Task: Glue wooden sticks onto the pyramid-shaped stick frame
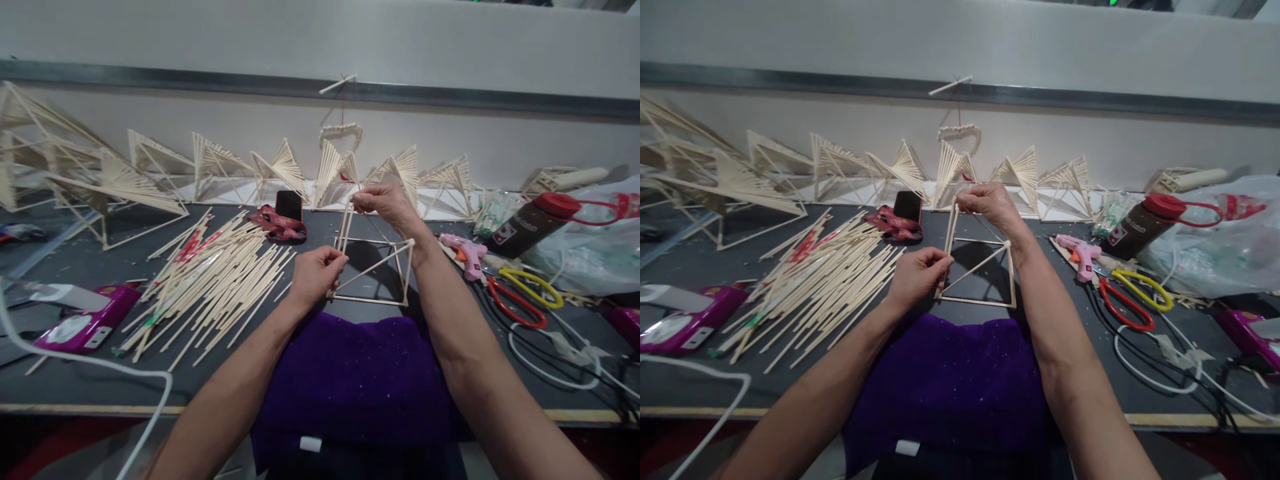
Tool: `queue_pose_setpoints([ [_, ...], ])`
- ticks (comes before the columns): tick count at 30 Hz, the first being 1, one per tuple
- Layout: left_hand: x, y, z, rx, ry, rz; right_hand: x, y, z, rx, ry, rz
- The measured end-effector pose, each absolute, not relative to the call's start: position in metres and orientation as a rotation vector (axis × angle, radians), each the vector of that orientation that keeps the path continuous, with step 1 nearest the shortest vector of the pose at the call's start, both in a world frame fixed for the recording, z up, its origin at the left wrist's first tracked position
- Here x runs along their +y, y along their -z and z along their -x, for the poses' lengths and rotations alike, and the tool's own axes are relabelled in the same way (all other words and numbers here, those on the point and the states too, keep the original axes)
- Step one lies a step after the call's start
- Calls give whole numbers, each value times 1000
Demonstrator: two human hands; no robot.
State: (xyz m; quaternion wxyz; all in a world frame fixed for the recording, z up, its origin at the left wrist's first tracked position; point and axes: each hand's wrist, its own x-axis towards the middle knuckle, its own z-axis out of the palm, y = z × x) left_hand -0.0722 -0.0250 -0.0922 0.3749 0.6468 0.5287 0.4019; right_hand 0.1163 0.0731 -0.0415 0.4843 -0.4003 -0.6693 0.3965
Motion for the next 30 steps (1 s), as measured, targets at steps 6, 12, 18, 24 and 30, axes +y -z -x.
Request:
queue_pose_setpoints([
  [6,-25,94,72,1350,-1027,-1668,73,42,-117,-1645,-913,978],
  [12,-24,95,71,1339,-1050,-1665,74,43,-117,-1653,-883,979],
  [18,-26,95,72,1309,-1026,-1610,69,42,-117,-1628,-895,964],
  [24,-25,95,80,1136,-937,-1429,64,38,-117,-1625,-843,1012],
  [30,-26,94,90,1161,-896,-1455,71,41,-121,-1665,-817,974],
])
